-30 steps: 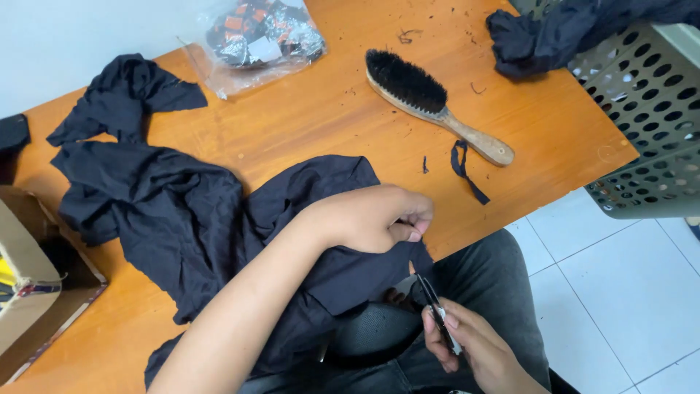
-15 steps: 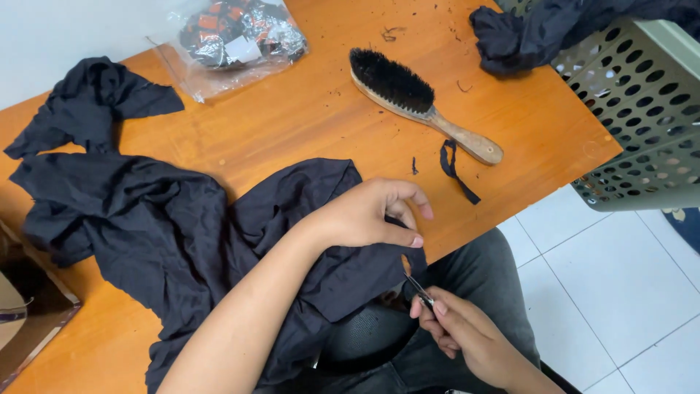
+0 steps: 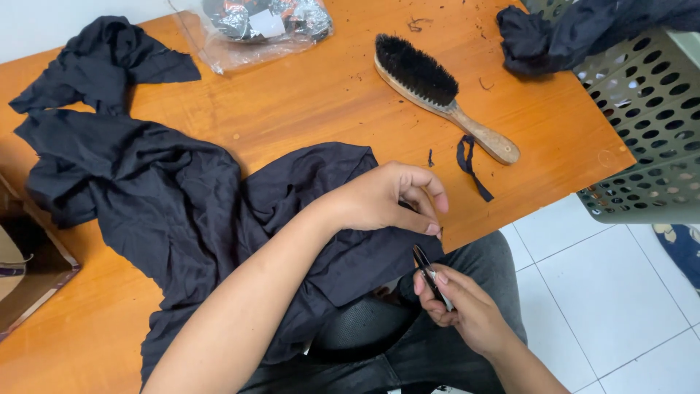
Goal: The person is using scissors to cut and trim pieces of black fabric on a wooden workbench.
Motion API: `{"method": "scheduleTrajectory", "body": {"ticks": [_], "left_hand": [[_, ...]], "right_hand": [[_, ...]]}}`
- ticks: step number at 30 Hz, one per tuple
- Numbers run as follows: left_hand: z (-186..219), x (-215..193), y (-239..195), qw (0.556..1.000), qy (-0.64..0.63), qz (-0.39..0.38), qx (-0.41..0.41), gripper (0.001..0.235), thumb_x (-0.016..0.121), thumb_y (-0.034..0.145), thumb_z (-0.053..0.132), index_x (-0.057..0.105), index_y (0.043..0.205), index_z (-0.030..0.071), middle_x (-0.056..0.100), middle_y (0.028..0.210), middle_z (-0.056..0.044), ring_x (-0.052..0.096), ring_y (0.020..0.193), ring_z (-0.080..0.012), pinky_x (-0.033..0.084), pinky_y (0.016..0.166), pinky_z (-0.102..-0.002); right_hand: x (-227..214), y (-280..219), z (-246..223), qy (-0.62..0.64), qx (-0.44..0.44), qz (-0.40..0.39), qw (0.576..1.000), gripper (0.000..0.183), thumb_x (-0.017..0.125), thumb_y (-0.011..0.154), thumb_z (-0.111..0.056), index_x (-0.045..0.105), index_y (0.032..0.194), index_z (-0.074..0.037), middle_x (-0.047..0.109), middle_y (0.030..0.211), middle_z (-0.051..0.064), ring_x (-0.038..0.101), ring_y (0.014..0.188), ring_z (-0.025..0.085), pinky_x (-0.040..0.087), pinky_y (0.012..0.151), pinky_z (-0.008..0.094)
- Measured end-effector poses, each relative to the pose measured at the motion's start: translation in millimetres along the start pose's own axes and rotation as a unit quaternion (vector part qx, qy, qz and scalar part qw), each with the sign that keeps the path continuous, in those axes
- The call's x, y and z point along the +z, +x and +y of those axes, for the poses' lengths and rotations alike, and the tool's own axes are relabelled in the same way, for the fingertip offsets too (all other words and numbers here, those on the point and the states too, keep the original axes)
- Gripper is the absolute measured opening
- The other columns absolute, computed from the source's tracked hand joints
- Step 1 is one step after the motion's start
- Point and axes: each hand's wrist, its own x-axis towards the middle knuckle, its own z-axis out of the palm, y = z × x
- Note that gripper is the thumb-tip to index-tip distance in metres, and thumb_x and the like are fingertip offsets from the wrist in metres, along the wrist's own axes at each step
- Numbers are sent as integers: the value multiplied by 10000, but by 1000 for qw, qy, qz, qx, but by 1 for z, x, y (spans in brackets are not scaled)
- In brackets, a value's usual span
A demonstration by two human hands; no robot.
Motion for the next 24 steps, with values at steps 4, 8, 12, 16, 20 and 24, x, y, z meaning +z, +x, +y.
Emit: {"method": "scheduleTrajectory", "body": {"ticks": [4,8,12,16,20,24], "left_hand": [[3,-1,-2,1000,8,-9,2,174,660,722,118,567,869,114,680,773,-39,636,783,-102,446,820,-247],[4,-1,-2,1000,6,-3,1,179,670,712,114,575,863,117,679,766,-35,643,776,-97,452,809,-236],[10,1,-3,1000,0,5,5,220,581,785,195,589,966,70,675,878,-51,650,849,-123,503,763,-214],[2,-4,-3,999,7,18,36,249,522,837,197,546,1055,78,653,960,-65,626,936,-149,495,834,-250],[3,-6,-5,998,-14,-10,52,254,504,842,46,514,1095,70,633,1015,-101,614,923,-142,482,770,-219],[0,-9,-6,998,-18,-24,53,311,464,837,-31,499,1131,66,604,1082,-105,539,762,-49,441,687,-189]], "right_hand": [[2,2,0,-9,2,-14,1000,371,355,895,-325,523,800,-9,299,574,20,209,465,96,178,413,217],[2,3,3,-1,-11,-9,1000,377,356,893,-323,522,789,0,299,563,21,214,468,90,168,413,207],[0,3,8,33,5,39,999,390,374,886,-292,542,807,51,332,571,35,262,467,96,169,411,204],[2,2,6,31,17,44,998,384,364,890,-301,544,812,29,321,570,29,250,470,90,166,409,201],[1,2,8,26,18,21,999,379,361,889,-324,532,799,2,324,578,26,248,488,85,165,411,193],[2,4,13,15,23,7,1000,379,338,895,-314,524,810,5,334,581,44,258,496,111,173,422,222]]}}
